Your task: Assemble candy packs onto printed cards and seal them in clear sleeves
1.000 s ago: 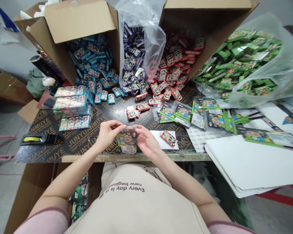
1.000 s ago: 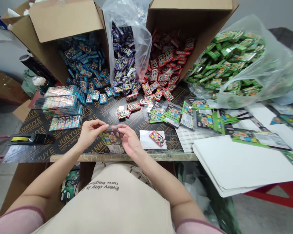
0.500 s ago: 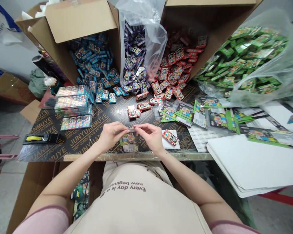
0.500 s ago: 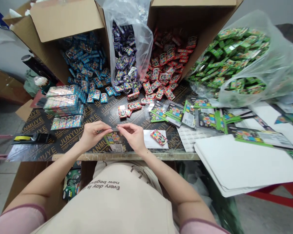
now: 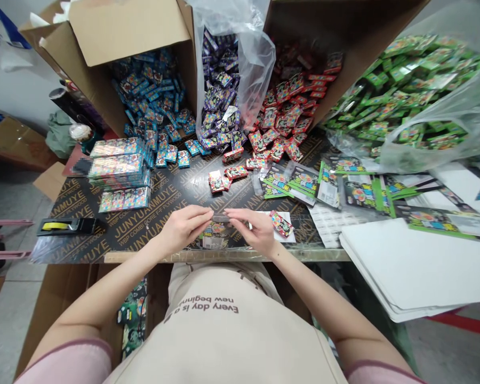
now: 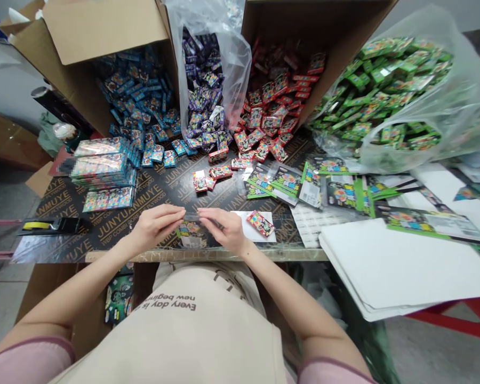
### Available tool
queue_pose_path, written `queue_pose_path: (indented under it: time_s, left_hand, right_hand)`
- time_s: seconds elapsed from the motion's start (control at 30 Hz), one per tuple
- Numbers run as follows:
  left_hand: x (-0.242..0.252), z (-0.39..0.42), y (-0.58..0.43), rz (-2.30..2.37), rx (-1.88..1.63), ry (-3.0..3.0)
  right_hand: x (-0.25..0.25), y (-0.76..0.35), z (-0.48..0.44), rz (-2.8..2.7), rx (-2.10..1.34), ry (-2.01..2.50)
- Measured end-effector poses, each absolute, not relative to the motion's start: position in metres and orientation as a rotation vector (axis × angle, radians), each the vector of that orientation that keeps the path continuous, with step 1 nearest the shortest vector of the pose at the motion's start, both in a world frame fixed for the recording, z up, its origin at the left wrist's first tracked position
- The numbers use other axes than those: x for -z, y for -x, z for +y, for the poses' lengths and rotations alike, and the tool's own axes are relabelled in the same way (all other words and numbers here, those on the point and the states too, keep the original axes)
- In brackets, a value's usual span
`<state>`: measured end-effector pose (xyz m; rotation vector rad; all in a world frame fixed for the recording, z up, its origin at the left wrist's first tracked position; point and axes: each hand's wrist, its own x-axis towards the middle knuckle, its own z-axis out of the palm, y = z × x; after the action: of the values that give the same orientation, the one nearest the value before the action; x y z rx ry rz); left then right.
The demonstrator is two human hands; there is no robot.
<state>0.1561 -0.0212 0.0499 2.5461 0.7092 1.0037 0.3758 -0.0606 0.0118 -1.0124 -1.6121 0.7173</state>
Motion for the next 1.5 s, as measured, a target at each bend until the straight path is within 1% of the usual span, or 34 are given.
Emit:
queue_pose_path:
  time_s: [0.1, 0.17, 0.33, 0.4, 0.57, 0.7, 0.8, 0.93, 1.03, 1.1, 1.2, 1.27, 1.33, 1.4, 1.43, 1.5]
  left_hand:
    - [-0.044, -0.027, -0.152, 0.665, -1.004, -2.601]
    - [-0.046, -0.028, -0.152, 0.676, -1.015, -2.539]
    - [-0.061, -0.026, -0.160, 0.945, -0.920, -2.106]
    - [-0.063, -0.027, -0.165, 1.015, -0.927, -2.059]
    - [-0.053, -0.034, -0.169, 0.820, -1.083, -2.388]
    - [-0.043, -0.037, -0.161, 0.703, -1.093, -2.621]
    - [-0.038, -0.033, -0.155, 0.685, -1.085, -2.681]
    - [-0.037, -0.024, -0.154, 0.725, -1.110, -2.607]
    - [-0.037, -0.019, -0.151, 0.827, -1.168, -2.470]
    - [-0.034, -0.016, -0.143, 0.930, -1.243, -2.331]
    - [-0.027, -0.009, -0.120, 1.185, -1.391, -2.015]
    - [-0.018, -0.005, -0.102, 1.386, -1.488, -1.759]
    - [-0.005, -0.004, -0.082, 1.567, -1.555, -1.496]
    - [0.013, -0.008, -0.063, 1.725, -1.552, -1.269]
    - [0.023, -0.013, -0.054, 1.803, -1.513, -1.188]
    - [0.041, -0.025, -0.037, 1.967, -1.321, -1.144]
  right_hand:
    - [-0.008, -0.381, -0.065, -1.684, -0.646, 0.977]
    - [-0.010, -0.380, -0.066, -1.654, -0.641, 0.989]
    - [-0.022, -0.371, -0.065, -1.534, -0.730, 1.038]
    - [-0.024, -0.371, -0.064, -1.502, -0.774, 1.070]
    - [-0.022, -0.379, -0.065, -1.520, -0.762, 1.092]
    - [-0.010, -0.386, -0.071, -1.690, -0.654, 1.019]
    - [0.000, -0.385, -0.072, -1.821, -0.572, 0.977]
    - [0.002, -0.376, -0.064, -1.789, -0.554, 0.933]
    - [0.008, -0.365, -0.060, -1.653, -0.712, 0.984]
    - [0.022, -0.357, -0.060, -1.580, -0.863, 1.057]
    - [0.046, -0.345, -0.060, -1.554, -1.121, 1.107]
    - [0.054, -0.337, -0.050, -1.486, -1.182, 1.121]
    - [0.052, -0.330, -0.026, -1.452, -1.108, 1.152]
    - [0.044, -0.322, 0.012, -1.573, -0.957, 1.187]
    - [0.039, -0.318, 0.035, -1.691, -0.856, 1.206]
    - [0.033, -0.310, 0.083, -1.974, -0.622, 1.261]
